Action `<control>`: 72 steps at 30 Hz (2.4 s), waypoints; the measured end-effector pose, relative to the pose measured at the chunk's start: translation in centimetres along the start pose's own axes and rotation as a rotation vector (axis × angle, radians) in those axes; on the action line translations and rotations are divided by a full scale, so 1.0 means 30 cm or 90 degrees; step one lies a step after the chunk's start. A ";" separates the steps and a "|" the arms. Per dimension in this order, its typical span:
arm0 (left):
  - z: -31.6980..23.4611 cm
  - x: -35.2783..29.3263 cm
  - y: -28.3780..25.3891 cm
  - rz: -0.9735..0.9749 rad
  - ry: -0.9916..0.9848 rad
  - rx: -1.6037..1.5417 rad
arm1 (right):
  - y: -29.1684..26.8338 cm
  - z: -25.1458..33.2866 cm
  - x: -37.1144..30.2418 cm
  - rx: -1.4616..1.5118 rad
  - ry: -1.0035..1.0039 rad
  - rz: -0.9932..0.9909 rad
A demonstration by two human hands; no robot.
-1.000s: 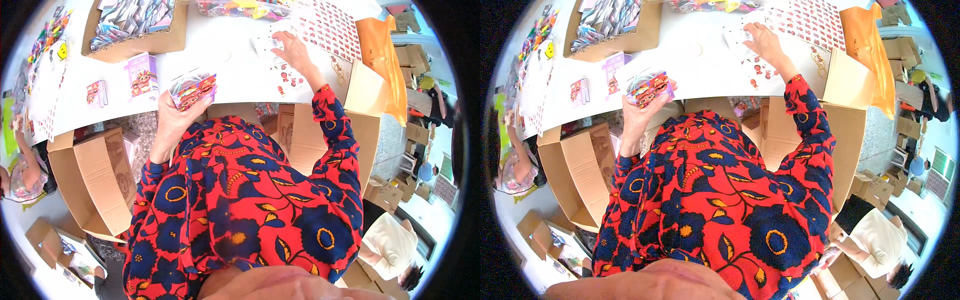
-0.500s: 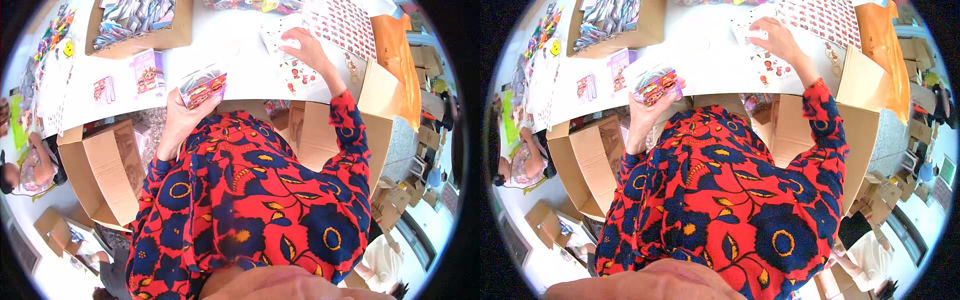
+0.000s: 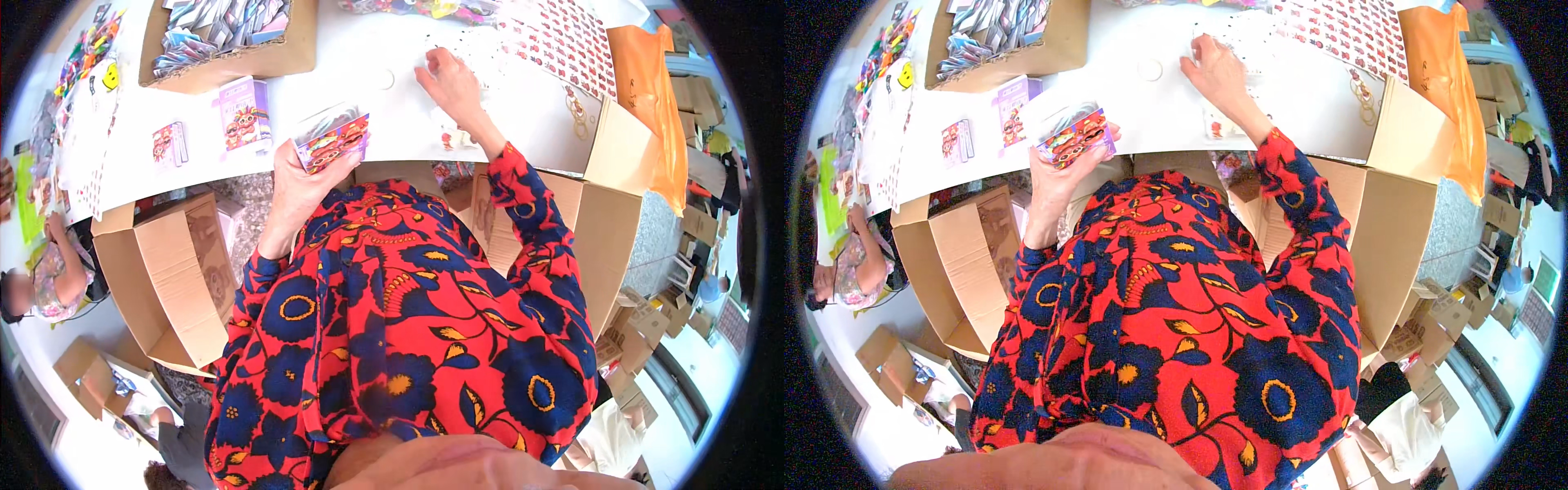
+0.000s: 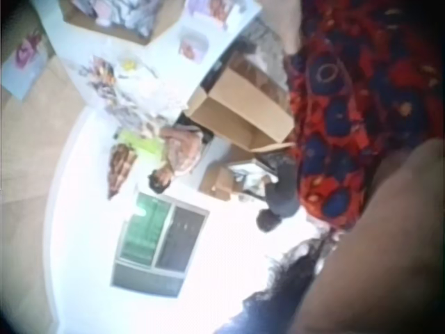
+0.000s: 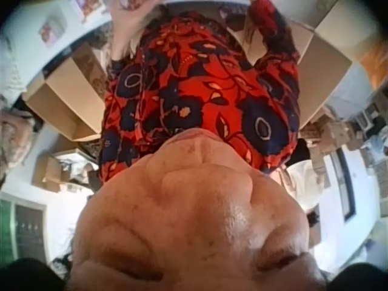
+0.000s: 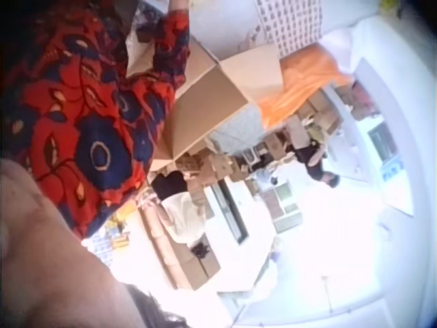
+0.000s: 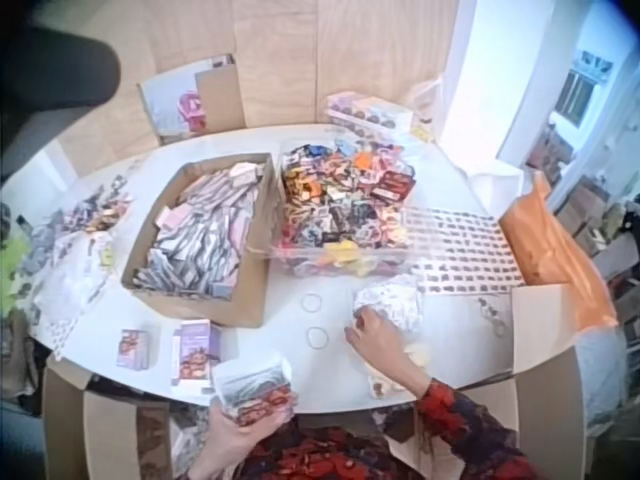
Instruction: Packaging small items into containers and applying stickers or rubber bands.
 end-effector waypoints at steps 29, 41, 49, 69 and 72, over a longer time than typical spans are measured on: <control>0.006 0.002 0.016 0.022 0.039 0.046 | -0.206 -0.154 0.205 -0.136 -0.156 -0.301; 0.008 0.007 0.023 0.020 0.022 0.065 | -0.177 -0.154 0.201 -0.245 -0.289 -0.346; 0.034 0.018 0.023 0.046 0.000 0.074 | -0.275 -0.148 0.147 0.289 -0.027 -0.186; 0.037 0.037 0.070 0.109 0.074 0.048 | -0.430 0.433 -0.128 0.305 -0.306 0.218; 0.034 0.033 0.069 0.099 0.083 0.047 | -0.415 0.466 -0.140 0.256 -0.362 0.231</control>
Point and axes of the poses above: each hand's wrist, its own x-axis towards the middle knuckle, its own y-axis out of the palm, z = x × y, the point moved 4 cm from there along x, towards the middle knuckle, and after that the axes turned 9 degrees about y, right-handed, at the moved point
